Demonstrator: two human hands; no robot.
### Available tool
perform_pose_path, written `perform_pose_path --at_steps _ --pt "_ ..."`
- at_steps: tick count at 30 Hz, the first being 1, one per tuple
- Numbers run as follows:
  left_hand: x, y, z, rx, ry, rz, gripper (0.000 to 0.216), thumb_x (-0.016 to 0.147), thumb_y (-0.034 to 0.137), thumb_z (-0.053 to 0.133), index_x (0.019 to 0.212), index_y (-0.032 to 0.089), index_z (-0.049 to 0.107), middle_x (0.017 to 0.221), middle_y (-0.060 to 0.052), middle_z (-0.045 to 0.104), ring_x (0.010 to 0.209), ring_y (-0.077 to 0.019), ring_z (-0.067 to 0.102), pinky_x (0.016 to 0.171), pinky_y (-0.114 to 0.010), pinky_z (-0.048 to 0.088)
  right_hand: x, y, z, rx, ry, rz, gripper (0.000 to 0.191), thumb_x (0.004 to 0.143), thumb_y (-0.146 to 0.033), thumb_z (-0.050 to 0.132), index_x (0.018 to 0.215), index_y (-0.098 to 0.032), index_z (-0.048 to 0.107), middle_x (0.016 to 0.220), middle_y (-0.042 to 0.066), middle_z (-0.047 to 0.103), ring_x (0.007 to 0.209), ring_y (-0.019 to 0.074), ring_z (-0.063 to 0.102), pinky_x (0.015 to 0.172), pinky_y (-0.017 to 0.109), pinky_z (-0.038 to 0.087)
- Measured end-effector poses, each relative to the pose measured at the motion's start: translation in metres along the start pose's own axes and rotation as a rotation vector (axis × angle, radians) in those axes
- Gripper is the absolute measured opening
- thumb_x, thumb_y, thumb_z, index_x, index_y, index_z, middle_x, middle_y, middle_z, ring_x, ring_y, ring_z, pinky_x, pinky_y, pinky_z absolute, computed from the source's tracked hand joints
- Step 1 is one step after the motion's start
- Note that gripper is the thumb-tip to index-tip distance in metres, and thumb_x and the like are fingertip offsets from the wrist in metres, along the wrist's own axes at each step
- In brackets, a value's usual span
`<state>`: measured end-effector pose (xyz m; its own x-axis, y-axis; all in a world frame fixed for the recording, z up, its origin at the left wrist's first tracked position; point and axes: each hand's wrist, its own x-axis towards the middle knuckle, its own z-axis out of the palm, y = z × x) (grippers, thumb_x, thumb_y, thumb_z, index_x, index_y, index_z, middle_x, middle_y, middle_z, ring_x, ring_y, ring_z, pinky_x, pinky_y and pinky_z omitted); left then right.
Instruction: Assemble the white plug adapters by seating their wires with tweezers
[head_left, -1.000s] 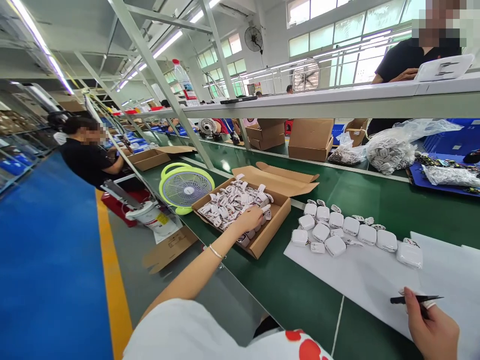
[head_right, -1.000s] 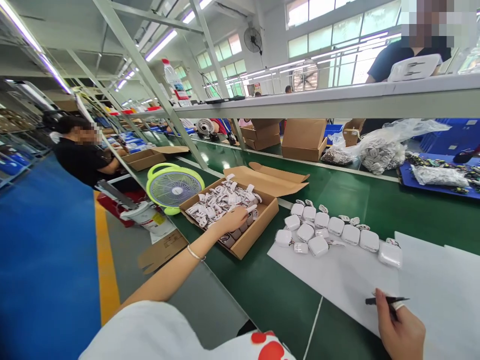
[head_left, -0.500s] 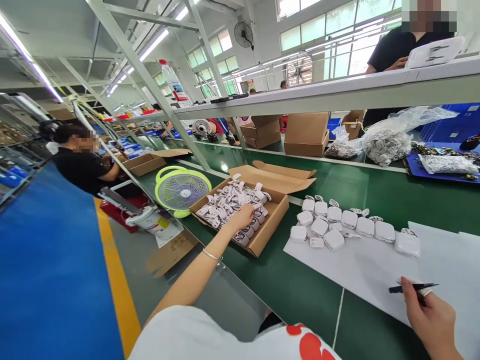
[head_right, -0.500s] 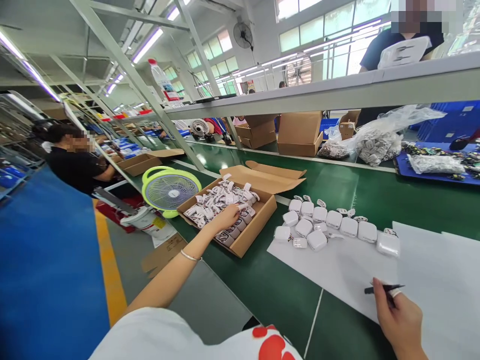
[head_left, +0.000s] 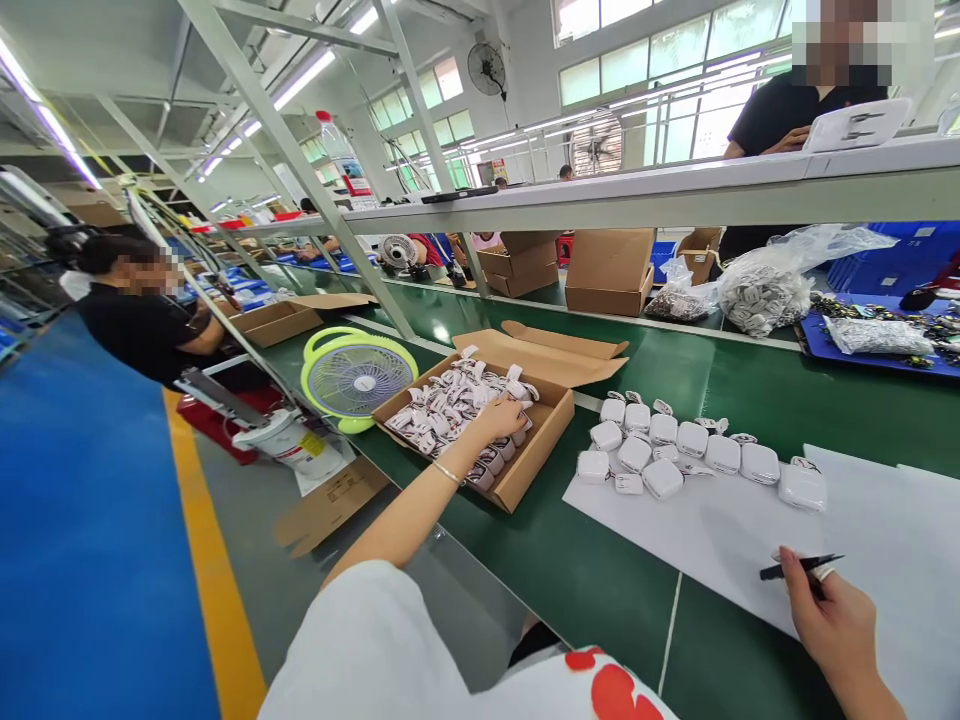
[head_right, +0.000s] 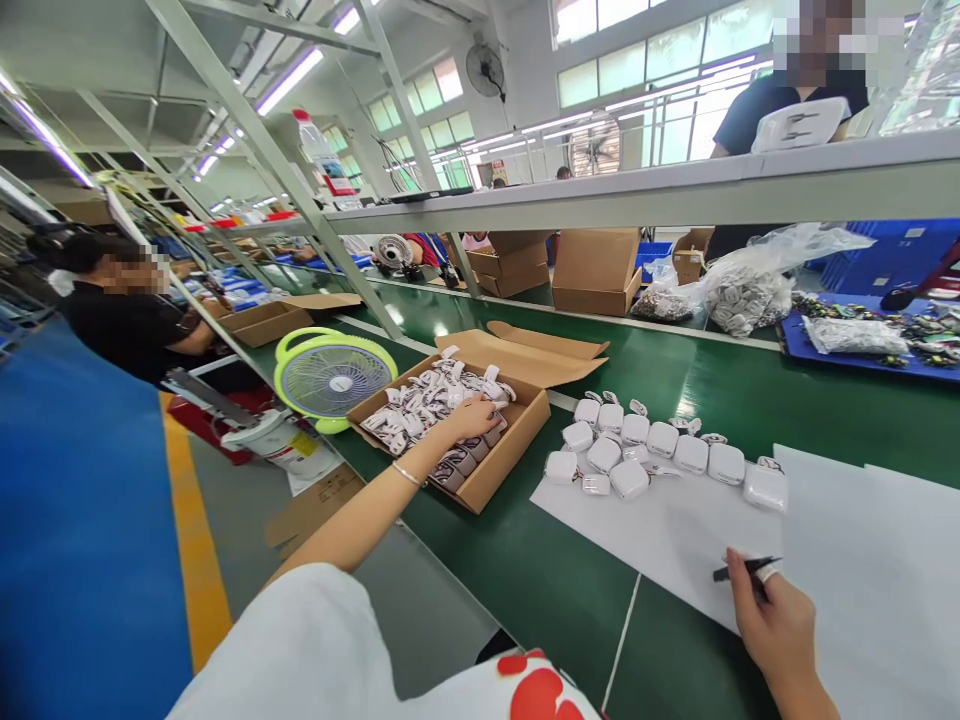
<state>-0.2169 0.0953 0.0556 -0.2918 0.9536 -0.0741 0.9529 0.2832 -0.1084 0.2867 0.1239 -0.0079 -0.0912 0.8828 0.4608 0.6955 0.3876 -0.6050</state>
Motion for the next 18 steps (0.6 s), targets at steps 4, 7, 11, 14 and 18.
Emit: perform_pose_path --at_steps 4,7,11,14,18 --pt "0.008 -0.013 -0.016 -0.010 -0.080 0.035 0.028 0.085 0.038 0.057 0.097 0.014 0.059 0.105 -0.007 0.060 0.099 -0.0194 0.056 0.087 -0.041 0.046 0.001 0.003 -0.002 0.009 0.024 -0.003 0.068 0.075 -0.076 0.037 0.037 -0.021 0.043 0.032 0.001 0.036 0.033 0.0110 0.035 0.038 0.026 0.032" --pt "-0.003 -0.020 -0.023 -0.004 -0.058 -0.016 0.029 0.085 0.040 0.056 0.097 0.013 0.059 0.101 -0.006 0.061 0.095 -0.0187 0.058 0.085 -0.040 0.047 0.002 0.008 -0.005 0.008 0.049 0.005 0.066 0.077 -0.074 0.040 0.039 -0.020 0.047 0.034 0.001 0.039 0.034 0.0119 0.038 0.038 0.026 0.033" --pt "-0.019 -0.015 -0.012 0.018 0.008 -0.145 0.032 0.086 0.043 0.053 0.095 0.014 0.060 0.099 -0.006 0.062 0.095 -0.0189 0.058 0.089 -0.043 0.044 0.002 0.011 -0.003 0.010 0.039 -0.021 0.064 0.076 -0.073 0.040 0.045 -0.019 0.055 0.037 0.003 0.044 0.037 0.0142 0.043 0.038 0.026 0.033" --pt "-0.026 -0.008 0.002 0.031 0.109 -0.259 0.035 0.089 0.043 0.046 0.094 0.012 0.060 0.098 -0.008 0.063 0.096 -0.0207 0.058 0.091 -0.044 0.040 0.000 0.010 0.002 0.033 -0.002 -0.046 0.064 0.076 -0.073 0.041 0.044 -0.019 0.054 0.037 0.003 0.044 0.037 0.0140 0.043 0.038 0.026 0.034" --pt "-0.029 -0.005 0.009 0.015 0.255 -0.345 0.039 0.090 0.038 0.040 0.090 0.006 0.062 0.101 -0.020 0.062 0.098 -0.0299 0.058 0.089 -0.046 0.038 -0.002 0.008 0.006 0.051 -0.051 -0.061 0.064 0.076 -0.073 0.042 0.041 -0.020 0.050 0.036 0.002 0.043 0.035 0.0125 0.039 0.038 0.027 0.033"
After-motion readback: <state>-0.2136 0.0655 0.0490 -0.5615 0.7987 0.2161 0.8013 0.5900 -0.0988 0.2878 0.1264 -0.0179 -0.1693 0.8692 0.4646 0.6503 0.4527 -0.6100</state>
